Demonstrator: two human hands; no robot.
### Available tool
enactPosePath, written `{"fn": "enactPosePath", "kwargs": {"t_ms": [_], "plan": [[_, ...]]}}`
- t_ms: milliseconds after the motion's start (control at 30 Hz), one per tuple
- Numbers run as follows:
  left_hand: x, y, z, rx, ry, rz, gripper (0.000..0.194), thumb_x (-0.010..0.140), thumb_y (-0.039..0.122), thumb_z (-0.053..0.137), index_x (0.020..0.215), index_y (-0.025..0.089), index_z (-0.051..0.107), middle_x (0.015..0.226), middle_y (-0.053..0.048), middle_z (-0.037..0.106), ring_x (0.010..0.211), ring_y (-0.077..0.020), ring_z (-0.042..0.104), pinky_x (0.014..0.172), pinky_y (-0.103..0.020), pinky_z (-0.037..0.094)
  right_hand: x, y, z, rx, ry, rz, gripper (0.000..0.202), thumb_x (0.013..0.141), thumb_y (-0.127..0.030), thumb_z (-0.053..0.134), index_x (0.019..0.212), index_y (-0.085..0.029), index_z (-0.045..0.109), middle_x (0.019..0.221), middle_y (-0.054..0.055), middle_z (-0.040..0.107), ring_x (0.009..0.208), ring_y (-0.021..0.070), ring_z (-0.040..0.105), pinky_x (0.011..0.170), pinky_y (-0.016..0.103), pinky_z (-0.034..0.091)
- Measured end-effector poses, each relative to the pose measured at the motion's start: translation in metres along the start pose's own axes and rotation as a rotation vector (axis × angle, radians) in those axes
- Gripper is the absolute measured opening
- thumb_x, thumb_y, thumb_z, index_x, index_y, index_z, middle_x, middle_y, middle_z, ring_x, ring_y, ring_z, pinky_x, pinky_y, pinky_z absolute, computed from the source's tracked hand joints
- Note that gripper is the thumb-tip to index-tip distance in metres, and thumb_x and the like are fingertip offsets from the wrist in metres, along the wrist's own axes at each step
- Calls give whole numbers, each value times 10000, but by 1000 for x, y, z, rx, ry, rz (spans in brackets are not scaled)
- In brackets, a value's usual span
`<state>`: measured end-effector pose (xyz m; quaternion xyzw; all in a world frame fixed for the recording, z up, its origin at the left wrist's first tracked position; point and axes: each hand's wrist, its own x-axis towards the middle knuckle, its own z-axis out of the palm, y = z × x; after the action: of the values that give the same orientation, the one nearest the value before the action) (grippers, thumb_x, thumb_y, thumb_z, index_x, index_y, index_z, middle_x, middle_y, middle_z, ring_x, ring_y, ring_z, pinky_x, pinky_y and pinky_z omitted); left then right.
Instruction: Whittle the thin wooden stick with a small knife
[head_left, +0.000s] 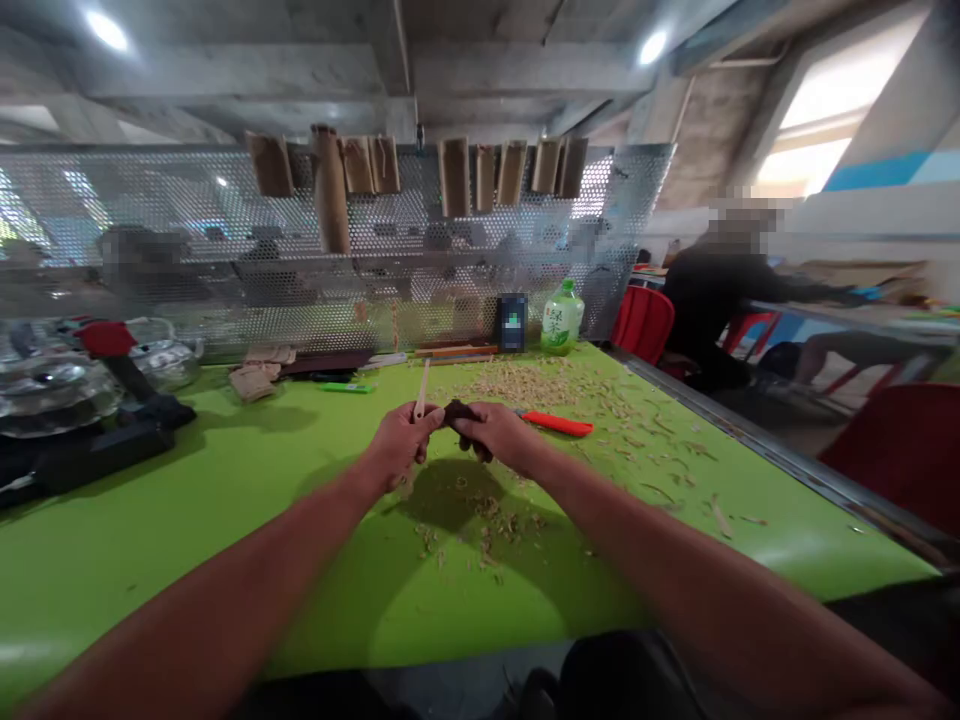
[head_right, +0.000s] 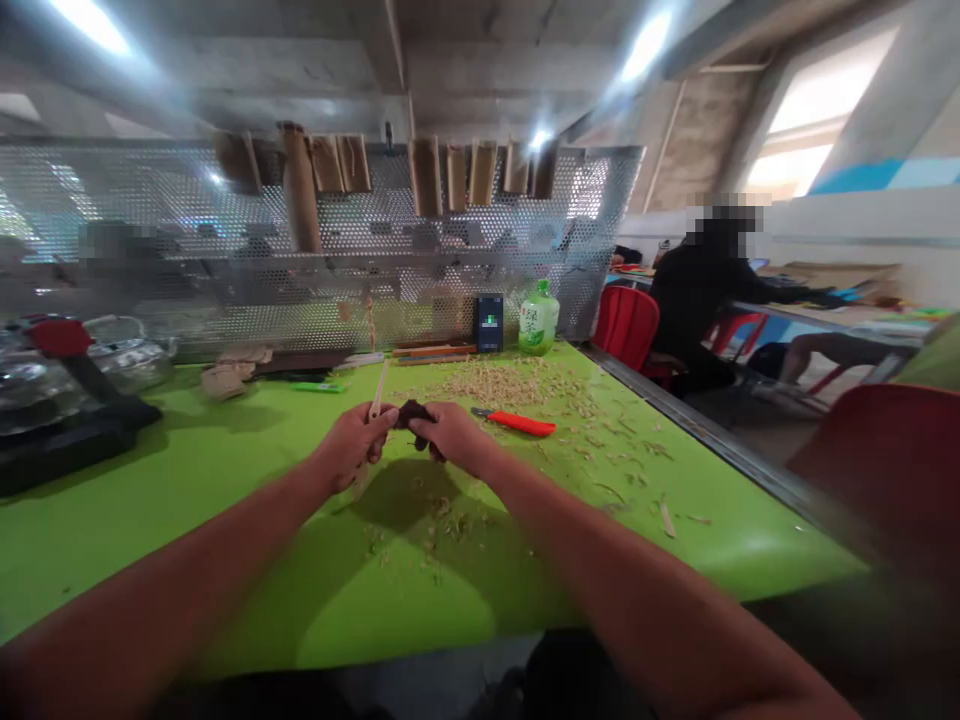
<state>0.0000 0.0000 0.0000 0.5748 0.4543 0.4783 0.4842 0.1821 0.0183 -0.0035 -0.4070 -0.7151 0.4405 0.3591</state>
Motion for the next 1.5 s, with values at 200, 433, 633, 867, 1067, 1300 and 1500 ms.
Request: {"fn": "enactPosePath", "kwargs": {"t_ms": [200,433,633,867,1067,1300,1500], "plan": [[-1,-1,-1,-213,-200,-105,285,780,249,611,1036,144,545,586,67,431,427,-41,348,401,-167,275,-7,2,-12,116,162,-39,277,828,-462,563,798,-194,495,580,-39,558,421,76,470,372,191,377],[-11,10,8,-192,-304,-113,347,830,279,571,1157,190,496,717,43,463,444,-40,382,368,-161,292,-13,-8,-14,145,178,-139,381,799,-567,574,759,-201,473,607,-36,500,477,83,488,396,200,408],[-20,16,11,-90,-443,-133,332,865,341,568,1157,200,495,705,53,462,407,-14,299,332,-133,192,-10,-7,-16,110,285,-153,393,794,-577,571,711,-213,448,553,-60,436,438,76,441,378,198,371],[-21,12,15,26,-402,-106,210,858,378,561,913,188,490,578,88,414,354,-21,252,318,-154,192,-14,-8,-10,-129,216,-152,328,820,-490,557,677,-199,512,512,-48,470,436,81,435,409,204,324],[-21,11,20,65,-371,-79,237,849,324,518,1038,181,509,617,74,456,373,-30,270,348,-165,203,-11,-9,-10,-98,344,-108,327,834,-479,524,665,-200,500,479,-57,458,391,72,392,394,202,290],[-16,5,23,262,-269,-7,163,806,272,493,919,175,558,621,52,513,415,-52,309,405,-196,229,-10,-8,-6,-90,352,-82,322,822,-460,530,640,-198,481,456,-59,443,389,73,394,386,201,281],[-16,5,24,436,-198,69,150,816,272,461,754,171,553,595,30,522,471,-83,367,457,-216,262,-5,-4,-4,-38,336,-65,311,810,-458,543,651,-194,500,461,-58,456,382,67,390,375,196,278]]}}
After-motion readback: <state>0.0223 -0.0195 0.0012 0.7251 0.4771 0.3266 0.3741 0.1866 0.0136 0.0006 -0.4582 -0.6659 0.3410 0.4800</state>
